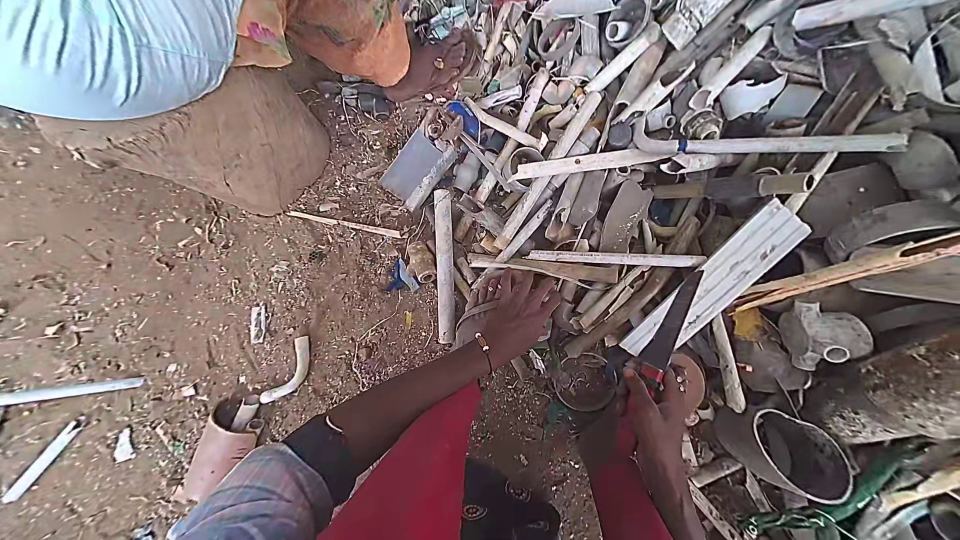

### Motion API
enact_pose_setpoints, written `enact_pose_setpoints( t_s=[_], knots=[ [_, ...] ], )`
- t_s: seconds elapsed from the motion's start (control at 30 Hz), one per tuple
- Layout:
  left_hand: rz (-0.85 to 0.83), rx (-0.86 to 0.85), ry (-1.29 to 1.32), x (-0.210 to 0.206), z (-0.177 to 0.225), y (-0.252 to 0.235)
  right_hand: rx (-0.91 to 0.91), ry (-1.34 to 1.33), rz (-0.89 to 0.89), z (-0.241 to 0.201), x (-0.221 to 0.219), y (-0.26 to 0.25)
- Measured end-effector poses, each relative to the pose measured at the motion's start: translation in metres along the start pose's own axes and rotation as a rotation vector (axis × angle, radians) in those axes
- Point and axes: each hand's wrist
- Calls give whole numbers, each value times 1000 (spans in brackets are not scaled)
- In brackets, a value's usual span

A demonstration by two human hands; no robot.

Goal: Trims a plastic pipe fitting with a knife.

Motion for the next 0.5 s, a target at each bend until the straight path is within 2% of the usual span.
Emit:
enact_pose_setpoints(
  t_s=[0.13,0.3,0.4,0.5],
  knots=[
    [-112,42,-72,2,10,-4,47,92,-31,-8,-5,-5],
    [-28,61,22,0,7,-7,213,293,-63,-10,-8,-12],
    [-18,140,-1,-4,2,-7,209,323,-75,-14,-10,-11],
    [8,132,4,-3,-4,-10,202,297,-82,-13,-10,-11]
  ],
)
Point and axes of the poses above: each hand's wrist, its own y-axis away from the middle knuckle, its own x-axis out of the back of the hand, z = x × y, and after that the axes turned 3 degrees about y, right-handed
